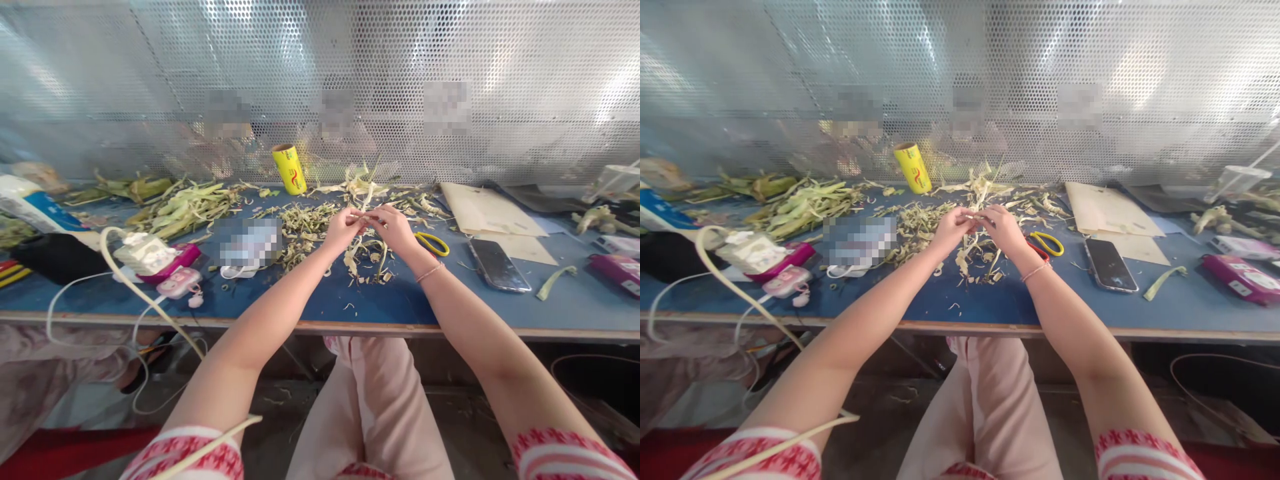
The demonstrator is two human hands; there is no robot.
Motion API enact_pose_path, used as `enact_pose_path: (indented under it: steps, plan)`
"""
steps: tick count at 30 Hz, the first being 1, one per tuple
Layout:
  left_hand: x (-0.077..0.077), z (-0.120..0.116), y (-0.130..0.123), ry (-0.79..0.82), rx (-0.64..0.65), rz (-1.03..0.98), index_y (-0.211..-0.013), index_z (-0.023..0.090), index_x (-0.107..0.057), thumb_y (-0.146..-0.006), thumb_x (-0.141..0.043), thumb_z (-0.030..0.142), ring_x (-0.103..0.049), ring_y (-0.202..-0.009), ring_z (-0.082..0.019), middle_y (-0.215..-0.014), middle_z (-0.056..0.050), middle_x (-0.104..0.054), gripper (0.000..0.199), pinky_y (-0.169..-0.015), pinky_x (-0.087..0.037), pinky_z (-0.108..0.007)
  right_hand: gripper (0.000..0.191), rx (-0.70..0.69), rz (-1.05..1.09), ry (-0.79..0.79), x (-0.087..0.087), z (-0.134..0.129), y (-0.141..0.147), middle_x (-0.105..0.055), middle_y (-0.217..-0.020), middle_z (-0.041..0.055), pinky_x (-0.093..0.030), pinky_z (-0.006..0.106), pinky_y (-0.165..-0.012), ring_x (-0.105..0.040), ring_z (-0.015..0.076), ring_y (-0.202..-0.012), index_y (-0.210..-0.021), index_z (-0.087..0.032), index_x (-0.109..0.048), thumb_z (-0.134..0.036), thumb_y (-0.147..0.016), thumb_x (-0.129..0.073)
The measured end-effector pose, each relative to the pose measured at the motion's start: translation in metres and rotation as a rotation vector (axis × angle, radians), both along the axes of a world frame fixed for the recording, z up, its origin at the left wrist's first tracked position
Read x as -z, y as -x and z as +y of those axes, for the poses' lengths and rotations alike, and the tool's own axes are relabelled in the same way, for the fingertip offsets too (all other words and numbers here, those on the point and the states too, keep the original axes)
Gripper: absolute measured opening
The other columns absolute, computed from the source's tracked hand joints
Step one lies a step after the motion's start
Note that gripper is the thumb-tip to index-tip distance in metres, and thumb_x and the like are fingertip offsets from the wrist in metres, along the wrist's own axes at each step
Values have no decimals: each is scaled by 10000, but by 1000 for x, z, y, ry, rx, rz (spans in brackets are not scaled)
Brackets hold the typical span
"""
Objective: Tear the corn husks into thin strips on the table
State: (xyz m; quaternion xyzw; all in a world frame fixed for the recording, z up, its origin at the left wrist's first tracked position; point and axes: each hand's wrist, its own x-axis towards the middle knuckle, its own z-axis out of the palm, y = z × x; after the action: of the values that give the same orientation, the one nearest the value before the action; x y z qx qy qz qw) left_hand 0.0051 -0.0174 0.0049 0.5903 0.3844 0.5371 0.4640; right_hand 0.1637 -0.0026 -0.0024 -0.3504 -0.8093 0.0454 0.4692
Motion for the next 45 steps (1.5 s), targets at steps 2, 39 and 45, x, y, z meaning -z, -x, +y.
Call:
enact_pose_path:
  steps: [2, 39, 45]
  plan:
    - [2, 1, 0, -24, 7, 25, -807, 167, -547, -802, -613, 130, -633, -588, -111, -647, 6, -670, 76, -662, -544, -273, 162, 9, 12, 26, 1, 1, 0, -671, -887, 71, -523, 379, -790, -605, 214, -869, -928, -247, -734, -228, -857, -590]
    - [10, 6, 2, -255, -32, 142, -741, 174, -542, -822, -559, 183, -609, -677, -120, -683, -2, -633, 83, -691, -468, -255, 99, 15, 129, 26, -1, -6, 3, -610, -930, 68, -510, 325, -639, -583, 169, -743, -845, -224, -685, -286, -842, -608]
    - [10, 7, 2, -236, -27, 120, -768, 170, -548, -822, -567, 175, -641, -719, -128, -707, -9, -651, 58, -721, -485, -260, 90, 23, 73, 5, 0, -5, 2, -597, -892, 64, -505, 314, -642, -570, 170, -744, -832, -212, -660, -241, -852, -577]
